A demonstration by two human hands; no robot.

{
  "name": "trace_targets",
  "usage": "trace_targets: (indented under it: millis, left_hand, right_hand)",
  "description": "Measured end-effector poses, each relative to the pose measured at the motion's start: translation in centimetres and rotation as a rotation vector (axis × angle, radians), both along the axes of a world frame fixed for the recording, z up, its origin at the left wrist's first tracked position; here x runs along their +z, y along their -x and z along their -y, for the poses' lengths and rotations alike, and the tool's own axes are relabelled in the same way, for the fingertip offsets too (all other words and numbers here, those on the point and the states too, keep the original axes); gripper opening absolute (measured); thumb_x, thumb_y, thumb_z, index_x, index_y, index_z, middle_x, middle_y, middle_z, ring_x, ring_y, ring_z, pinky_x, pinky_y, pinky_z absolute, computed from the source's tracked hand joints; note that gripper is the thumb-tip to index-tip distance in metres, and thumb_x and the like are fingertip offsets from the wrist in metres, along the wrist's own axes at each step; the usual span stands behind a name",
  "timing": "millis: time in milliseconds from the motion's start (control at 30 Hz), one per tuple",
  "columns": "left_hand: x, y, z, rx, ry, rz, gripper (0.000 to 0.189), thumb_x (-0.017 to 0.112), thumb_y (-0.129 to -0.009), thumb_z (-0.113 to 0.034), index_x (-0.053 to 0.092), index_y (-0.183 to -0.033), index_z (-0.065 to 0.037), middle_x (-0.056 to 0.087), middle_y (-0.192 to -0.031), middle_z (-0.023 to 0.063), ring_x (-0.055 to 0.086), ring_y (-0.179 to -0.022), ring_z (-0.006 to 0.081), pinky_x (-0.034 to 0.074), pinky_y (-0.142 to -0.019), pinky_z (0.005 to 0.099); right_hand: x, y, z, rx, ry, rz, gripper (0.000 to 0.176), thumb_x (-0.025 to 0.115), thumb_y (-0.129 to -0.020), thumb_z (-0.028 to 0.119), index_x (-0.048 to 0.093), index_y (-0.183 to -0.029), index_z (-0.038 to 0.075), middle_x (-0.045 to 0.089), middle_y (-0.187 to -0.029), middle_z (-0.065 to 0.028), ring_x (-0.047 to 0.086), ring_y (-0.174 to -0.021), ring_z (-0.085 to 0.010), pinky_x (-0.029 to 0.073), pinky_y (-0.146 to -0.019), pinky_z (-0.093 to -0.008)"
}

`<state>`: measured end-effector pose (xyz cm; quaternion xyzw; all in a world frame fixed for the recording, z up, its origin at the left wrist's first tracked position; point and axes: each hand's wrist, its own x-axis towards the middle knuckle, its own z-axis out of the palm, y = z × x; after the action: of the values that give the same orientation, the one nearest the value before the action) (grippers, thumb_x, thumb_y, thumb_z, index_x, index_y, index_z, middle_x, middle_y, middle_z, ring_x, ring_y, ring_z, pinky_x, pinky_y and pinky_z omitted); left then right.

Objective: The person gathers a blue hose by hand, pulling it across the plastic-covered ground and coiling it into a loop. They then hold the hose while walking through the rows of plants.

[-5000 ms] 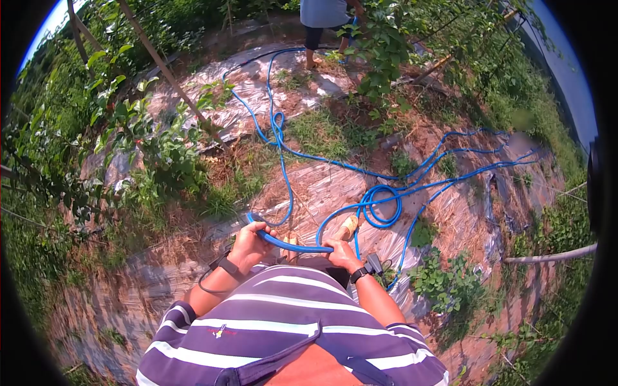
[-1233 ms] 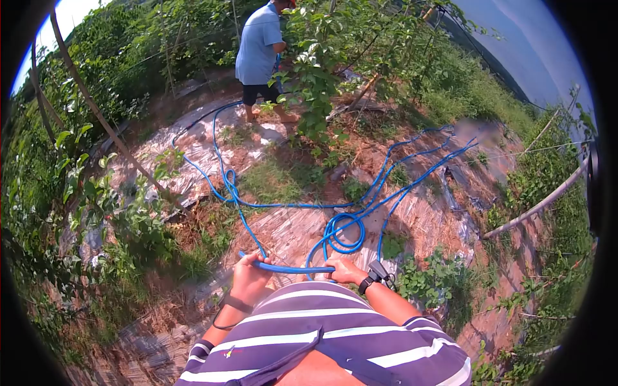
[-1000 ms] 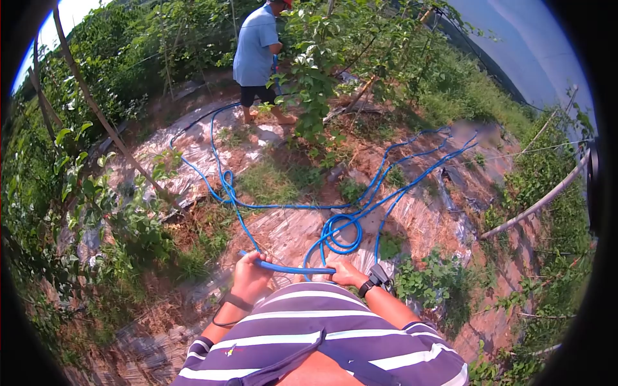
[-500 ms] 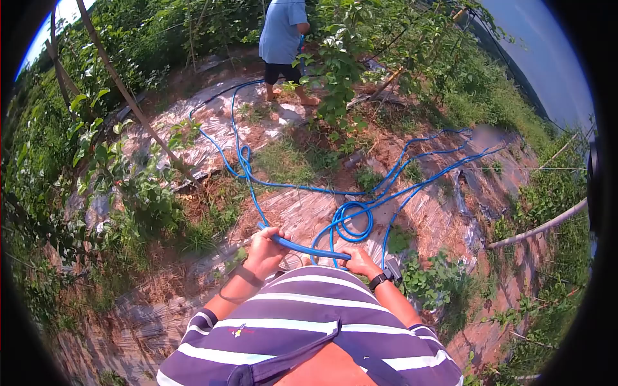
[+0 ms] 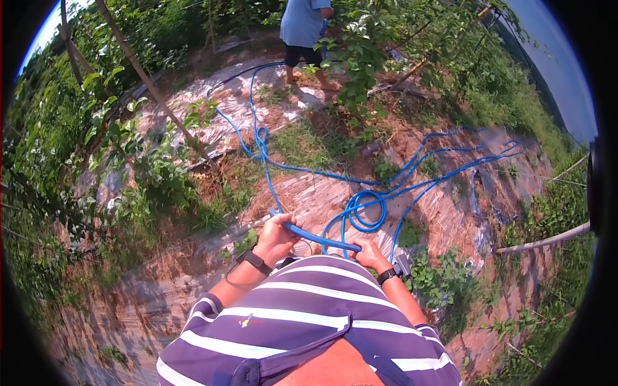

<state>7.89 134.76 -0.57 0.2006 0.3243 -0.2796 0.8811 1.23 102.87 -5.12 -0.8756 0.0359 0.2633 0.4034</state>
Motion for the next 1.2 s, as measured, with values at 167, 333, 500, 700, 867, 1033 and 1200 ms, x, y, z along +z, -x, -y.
trace_targets:
  millis: [167,333,500,700,867,1033,1200]
  left_hand:
    - [0.1,-0.4,0.3,-0.009,-0.014,0.005,0.011,0.059,-0.092,-0.017,0.060,-0.087,-0.007,0.064,-0.086,0.0066,0.063,-0.086,0.0227,0.051,-0.087,0.0423]
    - [0.3,-0.6,0.6,-0.003,-0.021,-0.016,0.010,0.058,-0.092,-0.016,0.060,-0.088,-0.007,0.064,-0.087,0.0066,0.063,-0.086,0.0225,0.051,-0.087,0.0420]
    - [-0.5,-0.6,0.6,-0.012,0.004,-0.009,0.010,0.057,-0.092,-0.016,0.058,-0.090,-0.006,0.062,-0.085,0.0064,0.063,-0.087,0.0233,0.051,-0.085,0.0410]
    - [-0.2,-0.8,0.5,0.001,-0.001,-0.033,0.010,0.058,-0.092,-0.015,0.058,-0.090,-0.005,0.062,-0.085,0.0068,0.063,-0.086,0.0236,0.053,-0.083,0.0397]
    - [-0.5,-0.8,0.3,0.012,0.001,-0.034,0.009,0.058,-0.092,-0.015,0.058,-0.091,-0.006,0.063,-0.085,0.0067,0.063,-0.087,0.0233,0.053,-0.083,0.0387]
    - [0.0,-0.7,0.0,0.008,-0.016,-0.017,0.010,0.056,-0.093,-0.016,0.058,-0.092,-0.006,0.062,-0.085,0.0067,0.063,-0.087,0.0238,0.052,-0.084,0.0405]
    - [-0.5,-0.7,-0.1,0.016,-0.030,-0.009,0.011,0.056,-0.094,-0.016,0.058,-0.091,-0.006,0.063,-0.085,0.0061,0.064,-0.088,0.0242,0.050,-0.086,0.0422]
  right_hand:
    - [-0.1,-0.1,0.1,-0.006,-0.033,0.038,0.013,0.067,-0.081,0.005,0.072,-0.093,0.003,0.069,-0.080,-0.0071,0.064,-0.076,-0.0148,0.049,-0.069,-0.0328]
    - [-0.2,-0.1,0.3,-0.003,-0.033,0.021,0.013,0.067,-0.081,0.005,0.072,-0.093,0.003,0.070,-0.081,-0.0077,0.065,-0.078,-0.0148,0.050,-0.070,-0.0330]
    - [1.1,-0.3,0.0,0.010,-0.035,0.011,0.012,0.068,-0.082,0.007,0.072,-0.092,0.004,0.070,-0.080,-0.0099,0.067,-0.077,-0.0170,0.050,-0.070,-0.0343]
    - [1.9,-0.7,-0.5,0.046,0.025,0.038,0.014,0.072,-0.082,0.013,0.073,-0.093,0.005,0.071,-0.081,-0.0135,0.069,-0.077,-0.0232,0.051,-0.070,-0.0373]
    - [1.7,-1.0,-0.5,0.053,0.045,0.037,0.014,0.070,-0.082,0.014,0.073,-0.093,0.005,0.071,-0.082,-0.0133,0.069,-0.079,-0.0230,0.051,-0.071,-0.0374]
    - [1.4,-1.3,-0.8,0.056,0.018,0.000,0.013,0.068,-0.081,0.011,0.073,-0.092,0.005,0.072,-0.083,-0.0120,0.069,-0.079,-0.0217,0.051,-0.072,-0.0362]
    - [0.9,-1.4,-0.7,0.042,-0.050,-0.043,0.013,0.065,-0.081,0.005,0.073,-0.091,0.003,0.072,-0.084,-0.0103,0.068,-0.080,-0.0191,0.051,-0.072,-0.0342]
